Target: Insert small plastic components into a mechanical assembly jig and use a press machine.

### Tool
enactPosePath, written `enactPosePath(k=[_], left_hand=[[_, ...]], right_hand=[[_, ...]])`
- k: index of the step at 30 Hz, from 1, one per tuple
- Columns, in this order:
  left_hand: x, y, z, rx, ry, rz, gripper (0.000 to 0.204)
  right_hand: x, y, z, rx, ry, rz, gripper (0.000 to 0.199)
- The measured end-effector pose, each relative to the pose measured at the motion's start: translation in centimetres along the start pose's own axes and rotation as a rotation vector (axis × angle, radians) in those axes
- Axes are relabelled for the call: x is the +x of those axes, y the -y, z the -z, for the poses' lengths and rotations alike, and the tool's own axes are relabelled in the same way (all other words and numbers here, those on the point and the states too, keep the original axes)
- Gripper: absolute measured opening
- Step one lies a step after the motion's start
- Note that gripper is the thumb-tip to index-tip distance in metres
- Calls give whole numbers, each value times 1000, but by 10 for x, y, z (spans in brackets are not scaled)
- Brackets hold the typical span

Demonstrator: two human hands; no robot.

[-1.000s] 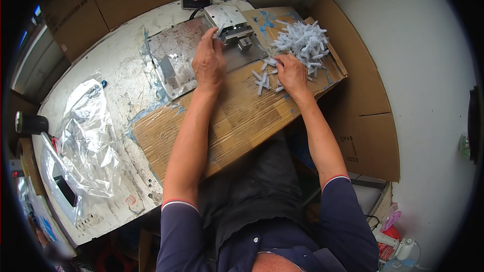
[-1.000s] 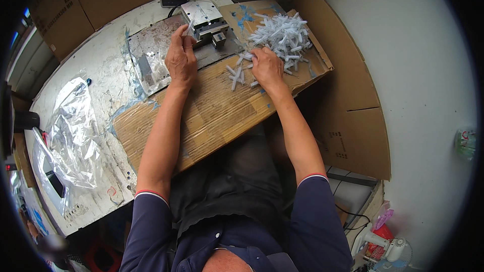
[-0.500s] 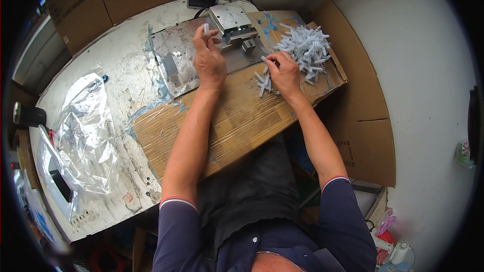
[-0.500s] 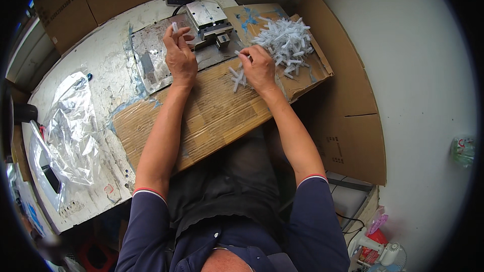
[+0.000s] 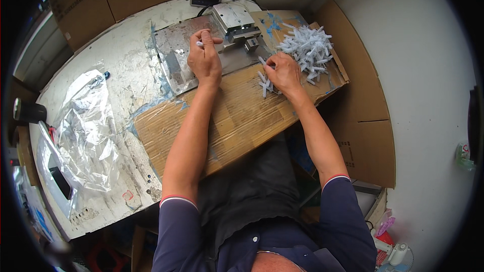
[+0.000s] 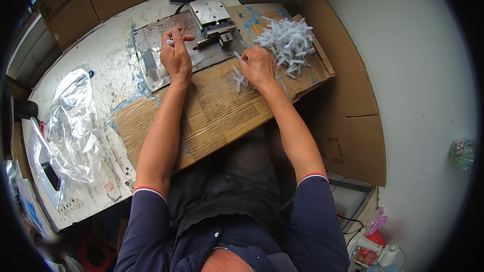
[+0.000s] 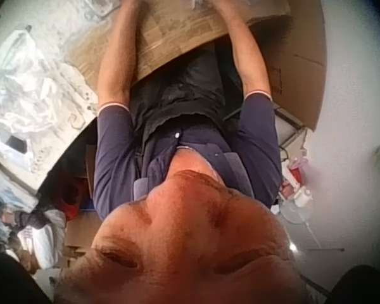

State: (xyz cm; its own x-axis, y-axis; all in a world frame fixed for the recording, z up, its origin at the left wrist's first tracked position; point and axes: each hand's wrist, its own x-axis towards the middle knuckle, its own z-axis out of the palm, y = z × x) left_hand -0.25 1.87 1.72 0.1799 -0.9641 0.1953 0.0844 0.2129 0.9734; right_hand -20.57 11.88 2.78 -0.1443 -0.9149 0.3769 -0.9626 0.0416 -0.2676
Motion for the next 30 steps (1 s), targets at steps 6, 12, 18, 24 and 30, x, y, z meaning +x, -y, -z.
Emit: enactPosePath(k=[6,12,18,24,30], left_hand=[[11,21,5,305,-113,-281,45],[4,15,-4,59,-19,-99,33],[2,10,-4,124,-99,-114,24],[4,15,-4,146,-105,-119,23],[7,29,-3,302,-120,-235,17]], right_hand=[[8,28,1,83,-58,10,15],[23,37,-22,171,35,-153,20],[39,49,-39,172,-12,-365,26],[34,54,-47,236,-94,-367,25],[33,61,-51,270,-126,-441,25]])
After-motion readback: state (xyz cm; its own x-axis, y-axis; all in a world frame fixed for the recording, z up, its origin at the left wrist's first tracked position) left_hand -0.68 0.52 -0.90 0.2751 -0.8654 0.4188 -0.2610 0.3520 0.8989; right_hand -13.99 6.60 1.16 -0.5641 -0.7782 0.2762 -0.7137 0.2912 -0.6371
